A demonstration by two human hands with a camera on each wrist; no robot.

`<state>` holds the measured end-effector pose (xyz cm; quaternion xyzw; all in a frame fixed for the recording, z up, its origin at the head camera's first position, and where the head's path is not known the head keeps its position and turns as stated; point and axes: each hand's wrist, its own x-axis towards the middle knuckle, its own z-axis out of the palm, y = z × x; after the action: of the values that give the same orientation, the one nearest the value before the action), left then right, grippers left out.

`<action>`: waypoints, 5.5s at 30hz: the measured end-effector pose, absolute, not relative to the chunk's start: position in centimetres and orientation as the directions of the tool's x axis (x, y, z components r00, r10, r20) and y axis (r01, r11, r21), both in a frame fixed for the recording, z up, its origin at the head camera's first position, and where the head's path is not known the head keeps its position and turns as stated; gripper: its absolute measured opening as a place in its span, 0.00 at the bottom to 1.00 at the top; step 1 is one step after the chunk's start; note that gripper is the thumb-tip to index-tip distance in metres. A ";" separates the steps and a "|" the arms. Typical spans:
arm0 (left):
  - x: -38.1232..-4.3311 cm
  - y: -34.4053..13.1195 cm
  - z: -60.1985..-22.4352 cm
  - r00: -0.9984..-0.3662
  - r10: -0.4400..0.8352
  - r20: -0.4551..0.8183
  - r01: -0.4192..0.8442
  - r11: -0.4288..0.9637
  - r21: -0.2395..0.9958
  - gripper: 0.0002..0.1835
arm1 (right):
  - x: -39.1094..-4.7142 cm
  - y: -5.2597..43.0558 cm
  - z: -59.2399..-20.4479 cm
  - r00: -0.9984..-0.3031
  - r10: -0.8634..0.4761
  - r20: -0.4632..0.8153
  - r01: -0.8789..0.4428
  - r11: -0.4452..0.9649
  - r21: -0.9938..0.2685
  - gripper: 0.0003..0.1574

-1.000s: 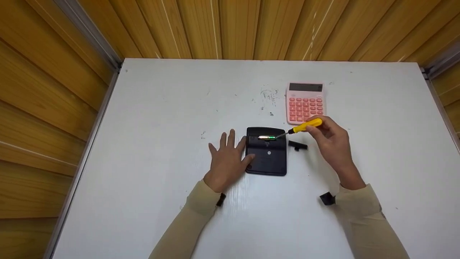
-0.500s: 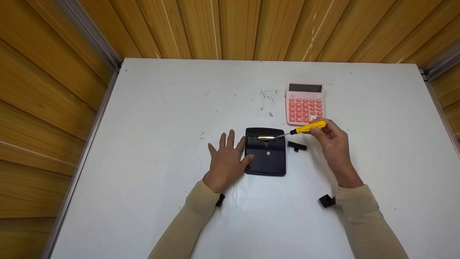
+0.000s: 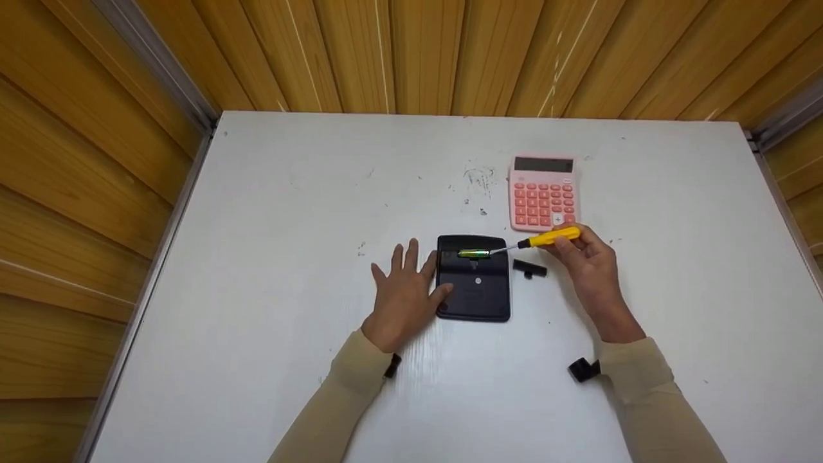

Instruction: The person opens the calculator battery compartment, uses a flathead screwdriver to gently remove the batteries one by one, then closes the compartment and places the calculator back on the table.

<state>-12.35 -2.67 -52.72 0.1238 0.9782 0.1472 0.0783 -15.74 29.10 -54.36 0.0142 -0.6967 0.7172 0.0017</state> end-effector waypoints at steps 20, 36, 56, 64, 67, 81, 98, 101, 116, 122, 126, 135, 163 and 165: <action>-12.0 -2.7 -53.1 -0.954 0.264 -0.145 0.211 0.930 0.302 0.38 | -15.2 28.5 -52.6 -0.998 -0.017 0.061 -0.063 0.158 -0.986 0.29; -12.3 -2.6 -53.0 -0.958 0.255 -0.131 0.206 0.930 0.306 0.37 | -15.0 22.3 -46.4 -0.892 -0.264 0.366 -0.444 0.665 -0.601 0.12; -12.3 -2.9 -53.2 -0.962 0.254 -0.102 0.211 0.925 0.315 0.36 | -15.4 25.8 -50.6 -0.925 -0.085 0.370 -0.371 0.407 -0.834 0.17; -12.2 -2.8 -53.1 -0.963 0.253 -0.094 0.213 0.927 0.310 0.36 | -15.8 27.5 -52.5 -0.950 -0.041 0.308 -0.307 0.294 -0.905 0.19; -12.2 -2.8 -53.1 -0.963 0.251 -0.096 0.210 0.927 0.311 0.37 | -15.9 27.8 -53.0 -0.963 -0.032 0.268 -0.268 0.241 -0.933 0.20; -12.3 -2.6 -52.8 -0.963 0.256 -0.088 0.221 0.930 0.294 0.37 | -15.9 28.7 -55.0 -0.999 -0.033 0.016 -0.012 -0.104 -0.995 0.38; -12.3 -2.8 -52.8 -0.961 0.260 -0.091 0.226 0.934 0.275 0.37 | -15.9 28.6 -56.0 -0.996 -0.059 -0.068 0.082 -0.279 -0.957 0.44; -12.4 -2.8 -52.9 -0.962 0.258 -0.093 0.223 0.934 0.279 0.37 | -15.9 28.6 -55.8 -0.997 -0.053 -0.053 0.064 -0.235 -0.970 0.43; -12.4 -2.6 -52.8 -0.965 0.247 -0.090 0.210 0.930 0.302 0.37 | -15.5 28.1 -52.1 -0.977 -0.027 0.211 -0.212 0.187 -0.959 0.22; -12.5 -2.6 -52.8 -0.963 0.251 -0.100 0.211 0.930 0.303 0.37 | -14.6 26.8 -50.4 -0.946 -0.066 0.316 -0.316 0.394 -0.863 0.19; -12.5 -2.6 -52.8 -0.961 0.248 -0.119 0.204 0.932 0.299 0.37 | -14.3 26.5 -49.7 -0.927 -0.098 0.362 -0.367 0.440 -0.820 0.20; -12.4 -2.7 -52.8 -0.963 0.238 -0.127 0.192 0.935 0.297 0.37 | -14.0 26.5 -48.9 -0.914 -0.120 0.387 -0.397 0.456 -0.796 0.20; -12.4 -2.7 -53.0 -0.965 0.251 -0.075 0.219 0.930 0.296 0.37 | -14.9 31.8 -48.5 -0.859 0.307 0.409 -0.175 0.575 -0.799 0.18; -12.4 -2.7 -53.0 -0.965 0.251 -0.077 0.218 0.930 0.297 0.37 | -15.1 32.5 -48.8 -0.849 0.337 0.408 -0.159 0.573 -0.804 0.18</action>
<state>-12.43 -2.71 -52.96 0.1194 0.9806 0.1447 0.0571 -15.12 32.52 -48.78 -0.0527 -0.8448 0.4589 0.2699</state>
